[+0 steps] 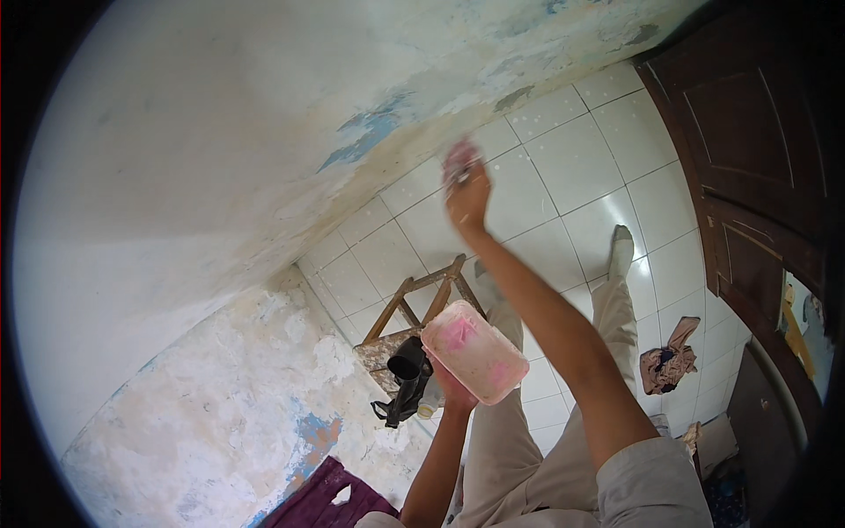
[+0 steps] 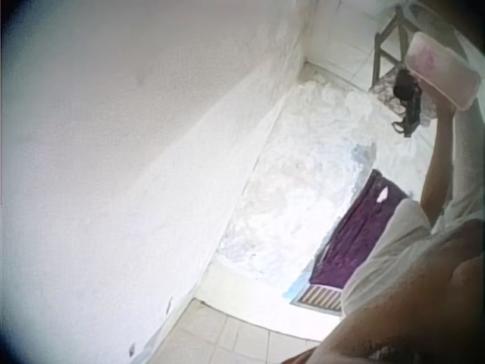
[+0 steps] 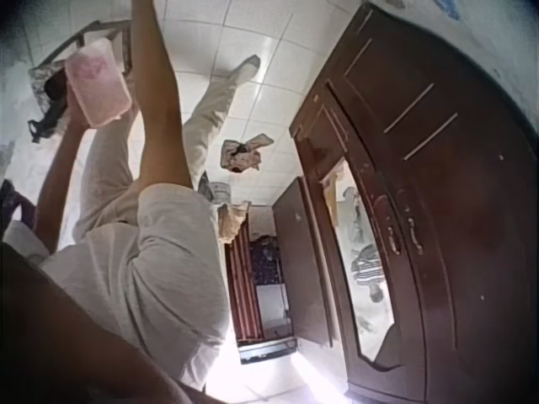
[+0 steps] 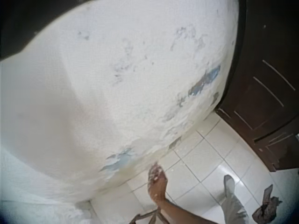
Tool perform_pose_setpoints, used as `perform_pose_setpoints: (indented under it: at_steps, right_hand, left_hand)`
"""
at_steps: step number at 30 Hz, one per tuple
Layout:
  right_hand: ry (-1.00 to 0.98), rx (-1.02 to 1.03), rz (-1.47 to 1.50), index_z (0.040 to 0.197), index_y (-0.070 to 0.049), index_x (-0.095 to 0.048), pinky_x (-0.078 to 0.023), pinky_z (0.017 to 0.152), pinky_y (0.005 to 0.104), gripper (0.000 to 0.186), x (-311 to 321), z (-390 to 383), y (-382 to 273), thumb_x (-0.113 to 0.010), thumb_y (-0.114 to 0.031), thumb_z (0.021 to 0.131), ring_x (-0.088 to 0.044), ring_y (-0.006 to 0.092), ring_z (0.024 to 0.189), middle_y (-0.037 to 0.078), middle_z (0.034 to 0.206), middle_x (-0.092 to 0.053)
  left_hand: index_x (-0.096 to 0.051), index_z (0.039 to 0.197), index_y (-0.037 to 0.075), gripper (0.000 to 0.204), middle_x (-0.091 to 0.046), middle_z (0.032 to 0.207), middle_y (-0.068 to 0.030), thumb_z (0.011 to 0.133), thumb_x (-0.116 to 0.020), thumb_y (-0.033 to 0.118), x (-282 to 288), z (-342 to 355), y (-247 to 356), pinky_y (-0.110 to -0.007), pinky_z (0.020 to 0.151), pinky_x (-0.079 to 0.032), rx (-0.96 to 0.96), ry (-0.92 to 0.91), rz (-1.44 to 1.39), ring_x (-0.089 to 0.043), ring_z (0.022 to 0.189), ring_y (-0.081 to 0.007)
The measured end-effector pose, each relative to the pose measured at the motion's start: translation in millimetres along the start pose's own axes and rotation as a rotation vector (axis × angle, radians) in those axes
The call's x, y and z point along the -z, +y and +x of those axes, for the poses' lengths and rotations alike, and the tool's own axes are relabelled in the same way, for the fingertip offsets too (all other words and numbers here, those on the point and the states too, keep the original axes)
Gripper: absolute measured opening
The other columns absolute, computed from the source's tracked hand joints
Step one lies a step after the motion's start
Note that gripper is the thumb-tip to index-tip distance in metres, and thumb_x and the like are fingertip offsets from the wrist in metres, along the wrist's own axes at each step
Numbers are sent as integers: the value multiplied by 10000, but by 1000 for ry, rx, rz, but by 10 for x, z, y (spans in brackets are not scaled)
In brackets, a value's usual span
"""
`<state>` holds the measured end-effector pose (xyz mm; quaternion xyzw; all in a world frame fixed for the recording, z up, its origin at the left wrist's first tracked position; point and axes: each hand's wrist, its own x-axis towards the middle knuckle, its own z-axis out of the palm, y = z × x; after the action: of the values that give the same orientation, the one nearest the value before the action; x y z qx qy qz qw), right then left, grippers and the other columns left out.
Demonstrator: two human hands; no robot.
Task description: The person applies and smooths putty mixture from a pink container onto a ceiling or upper wall area with a putty knife.
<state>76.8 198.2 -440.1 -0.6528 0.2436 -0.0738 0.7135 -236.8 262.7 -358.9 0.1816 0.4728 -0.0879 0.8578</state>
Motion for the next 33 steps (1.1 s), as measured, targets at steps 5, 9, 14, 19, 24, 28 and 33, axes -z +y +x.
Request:
perform_pose_setpoints:
  at_steps: [5,9,14,19,24,28,33]
  right_hand:
    - [283,-47,363,1014,18,-589,-483,587,283,190,-186,812,-93,-520,-159,1021,-581,118,650,56,787,-620]
    - [186,267,-251,1003,39,-588,-515,656,375,191,-755,303,-603,-647,-69,858,-660,282,774,138,859,-637]
    - [-243,524,-209,1052,3,-599,-534,728,443,274,-769,-644,-782,-670,-19,788,-642,377,831,175,963,-617]
    - [-279,374,-334,1092,-8,-607,-563,734,328,237,-438,-479,-141,-611,-19,855,-686,290,909,195,1073,-660]
    - [298,104,-364,1056,44,-649,-520,646,401,215,-33,619,319,-535,-106,954,-677,338,774,213,855,-683]
    - [226,91,-100,984,22,-658,-515,655,431,166,-368,776,190,-645,-7,822,-678,330,749,180,797,-682]
    - [-208,550,-338,930,-23,-632,-477,684,436,197,-853,-214,85,-708,-145,794,-621,362,763,143,775,-607]
  left_hand:
    - [-405,1452,208,781,-474,1424,-25,912,-353,770,32,-11,8,-526,1043,-442,0,-33,-21,-484,1292,-298]
    - [-402,1454,206,788,-474,1425,-30,909,-353,773,-6,-15,52,-535,1042,-440,33,-88,-141,-485,1290,-303]
    - [-396,1459,205,798,-472,1426,-38,908,-343,780,-71,-2,141,-535,1052,-431,15,-46,-71,-484,1290,-305]
    - [-399,1457,207,795,-486,1407,-33,910,-335,780,-12,14,158,-523,1054,-429,-21,-9,-53,-491,1279,-297]
    - [-424,1437,206,776,-503,1386,-29,913,-341,772,103,-26,140,-520,1035,-439,-47,63,18,-504,1257,-291]
    - [-438,1425,203,753,-514,1370,-26,921,-353,757,135,-22,123,-520,1025,-444,-5,21,-82,-513,1242,-291]
    - [-439,1423,202,747,-517,1366,-25,925,-354,752,114,6,119,-519,1020,-448,0,21,-102,-518,1236,-292]
